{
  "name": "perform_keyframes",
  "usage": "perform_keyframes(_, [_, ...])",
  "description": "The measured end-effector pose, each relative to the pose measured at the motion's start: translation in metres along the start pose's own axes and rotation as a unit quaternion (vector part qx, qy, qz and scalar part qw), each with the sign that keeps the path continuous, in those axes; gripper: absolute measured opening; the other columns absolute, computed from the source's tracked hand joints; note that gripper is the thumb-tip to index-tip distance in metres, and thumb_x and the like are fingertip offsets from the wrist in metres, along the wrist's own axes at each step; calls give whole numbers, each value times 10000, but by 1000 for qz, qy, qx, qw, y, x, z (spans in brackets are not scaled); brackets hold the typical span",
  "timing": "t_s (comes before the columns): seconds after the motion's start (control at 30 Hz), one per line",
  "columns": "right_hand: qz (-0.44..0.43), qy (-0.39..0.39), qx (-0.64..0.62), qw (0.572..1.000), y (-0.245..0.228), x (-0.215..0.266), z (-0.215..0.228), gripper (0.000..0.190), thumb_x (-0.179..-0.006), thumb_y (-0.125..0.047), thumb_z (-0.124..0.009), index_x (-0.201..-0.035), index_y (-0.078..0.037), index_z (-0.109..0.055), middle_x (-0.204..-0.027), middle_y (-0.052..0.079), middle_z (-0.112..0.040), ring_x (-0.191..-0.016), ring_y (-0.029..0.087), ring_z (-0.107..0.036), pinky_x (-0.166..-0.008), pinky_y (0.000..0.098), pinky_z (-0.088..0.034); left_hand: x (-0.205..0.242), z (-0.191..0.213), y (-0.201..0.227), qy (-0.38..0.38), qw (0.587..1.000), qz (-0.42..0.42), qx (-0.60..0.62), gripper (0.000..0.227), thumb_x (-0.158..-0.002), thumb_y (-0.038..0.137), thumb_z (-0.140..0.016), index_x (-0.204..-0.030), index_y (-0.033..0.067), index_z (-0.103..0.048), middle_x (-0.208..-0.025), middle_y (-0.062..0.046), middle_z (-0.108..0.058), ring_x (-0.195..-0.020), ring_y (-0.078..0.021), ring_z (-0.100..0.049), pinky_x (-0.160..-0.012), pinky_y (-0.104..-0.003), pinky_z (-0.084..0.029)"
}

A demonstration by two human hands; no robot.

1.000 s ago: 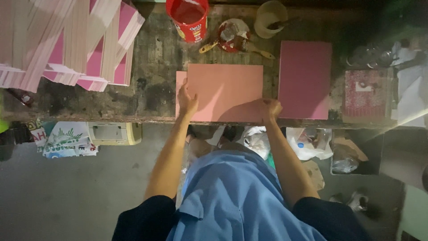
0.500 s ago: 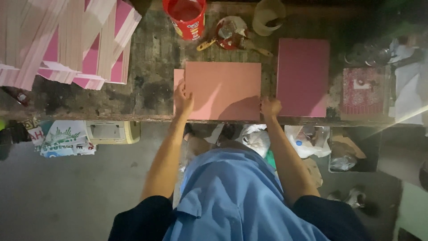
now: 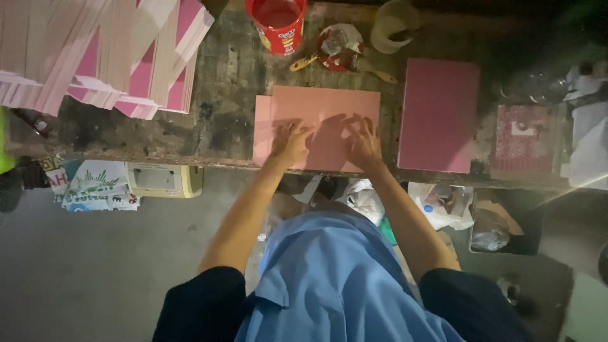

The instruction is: Folding pink paper sheets and pressing the creases on a wooden workbench.

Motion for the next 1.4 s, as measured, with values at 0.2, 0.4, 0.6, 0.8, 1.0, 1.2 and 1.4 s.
perform_keyframes(0.2, [176,200,126,956,-23,16,0,461,-1030,-261,-475,-1474,-170,-559,-1431,178,-581,-1244,365,-575,-962,480,-428,-18,-60,-17,-34,996,2,-88,560,-791,355,-794,-1321,372,-614,-1517,-75,-485,-1394,-361,-500,-1069,-621,-408])
perform_keyframes(0.4, [-255,-442,86,856,-26,1,-39,884,-923,-386,-752,-1598,-503,-193,-1691,-103,97,-1557,275,-100,-1138,571,-438,-15,-46,0,-77,993,24,-83,636,-741,363,-854,-1331,350,-619,-1504,-27,-526,-1406,-379,-494,-1103,-650,-371])
perform_keyframes(0.6, [-69,-413,284,862,8,12,-94,646,-967,-747,-325,-1554,-491,-235,-1631,-85,-164,-1482,255,-139,-1143,469,-320,-2,6,5,-75,996,48,-29,726,-728,460,-855,-1385,361,-564,-1477,-39,-544,-1369,-409,-508,-1092,-661,-400])
perform_keyframes(0.8, [159,78,136,975,-140,-127,12,586,-844,-581,-711,-1287,-198,-670,-1296,147,-567,-1146,317,-597,-906,439,-492,41,295,-27,259,960,98,-29,648,-824,462,-782,-1394,273,-540,-1234,-107,-558,-1113,-379,-603,-971,-590,-453])
perform_keyframes(1.0, [332,93,-107,932,-363,-295,134,325,-974,-230,-683,-1285,-140,-665,-1257,165,-602,-1127,404,-577,-954,556,-459,203,545,-52,537,836,9,-110,415,-984,88,-669,-1373,178,-555,-1284,-72,-721,-1117,-345,-692,-1152,-600,-373])
perform_keyframes(1.2, [515,87,-65,850,-486,-364,165,349,-1009,-137,-741,-1345,-59,-692,-1307,171,-565,-1260,368,-467,-1056,522,-404,220,604,-123,495,856,110,-96,491,-883,123,-862,-1307,58,-623,-1261,-203,-631,-1149,-426,-554,-799,-538,-554])
perform_keyframes(1.4, [580,-2,-63,812,-527,-388,148,385,-1028,-36,-715,-1409,-5,-670,-1456,175,-583,-1333,365,-485,-1079,510,-390,207,606,-163,433,867,141,-205,360,-905,405,-835,-1018,86,-712,-999,-148,-722,-833,-408,-681,-670,-538,-541])
Point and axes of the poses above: each hand's wrist, its own x-axis away from the middle knuckle, its own z-axis out of the back of the hand, y = z × x, the point moved 10 cm from there along -x, towards the middle knuckle
